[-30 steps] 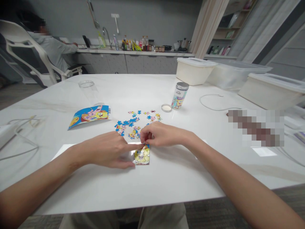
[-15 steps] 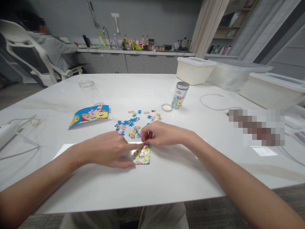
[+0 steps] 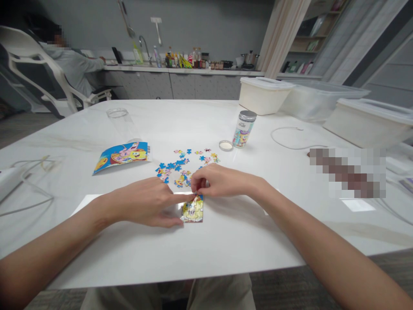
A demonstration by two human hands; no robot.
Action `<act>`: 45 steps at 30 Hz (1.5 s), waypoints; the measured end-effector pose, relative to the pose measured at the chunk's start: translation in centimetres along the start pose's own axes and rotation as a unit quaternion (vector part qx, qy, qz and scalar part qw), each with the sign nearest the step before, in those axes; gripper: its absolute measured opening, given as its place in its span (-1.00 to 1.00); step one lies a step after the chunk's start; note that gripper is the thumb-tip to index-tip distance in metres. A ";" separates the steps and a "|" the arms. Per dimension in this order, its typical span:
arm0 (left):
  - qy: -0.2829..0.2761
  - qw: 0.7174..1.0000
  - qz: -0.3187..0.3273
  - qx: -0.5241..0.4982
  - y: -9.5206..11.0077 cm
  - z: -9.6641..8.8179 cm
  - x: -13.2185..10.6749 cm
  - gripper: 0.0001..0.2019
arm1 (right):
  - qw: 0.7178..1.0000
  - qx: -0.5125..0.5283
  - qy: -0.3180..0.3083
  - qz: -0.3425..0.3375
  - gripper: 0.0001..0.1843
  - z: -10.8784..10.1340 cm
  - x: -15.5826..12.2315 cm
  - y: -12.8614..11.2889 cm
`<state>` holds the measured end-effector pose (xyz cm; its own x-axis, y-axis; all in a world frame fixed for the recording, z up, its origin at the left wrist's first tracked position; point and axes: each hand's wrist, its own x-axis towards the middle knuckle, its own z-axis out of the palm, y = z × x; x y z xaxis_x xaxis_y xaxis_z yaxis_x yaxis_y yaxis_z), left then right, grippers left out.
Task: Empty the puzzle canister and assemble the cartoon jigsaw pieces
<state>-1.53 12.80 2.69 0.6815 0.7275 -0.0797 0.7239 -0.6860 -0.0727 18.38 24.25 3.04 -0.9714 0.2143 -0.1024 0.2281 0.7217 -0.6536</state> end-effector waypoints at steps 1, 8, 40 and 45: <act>0.001 1.000 0.001 0.000 0.0 0.0 0.0 -0.52 | 1.000 -0.003 0.000 0.003 -0.79 0.0 0.0 0.0; 0.005 1.000 0.001 -0.003 0.0 0.1 0.0 -0.53 | 1.000 -0.008 -0.004 0.005 -0.77 0.1 0.0 0.1; -0.027 0.999 -0.041 0.007 0.3 -0.2 0.2 -0.56 | 0.999 -0.034 -0.002 0.026 -0.76 0.1 -0.2 0.7; -0.026 0.999 -0.035 0.010 0.3 -0.2 0.2 -0.55 | 0.999 -0.023 -0.014 0.033 -0.80 0.1 -0.1 0.6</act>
<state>-1.13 12.75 2.80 0.6219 0.7730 -0.1255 0.7672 -0.6335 -0.1000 18.63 24.65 2.58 -0.9554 0.2448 -0.1654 0.2942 0.7362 -0.6095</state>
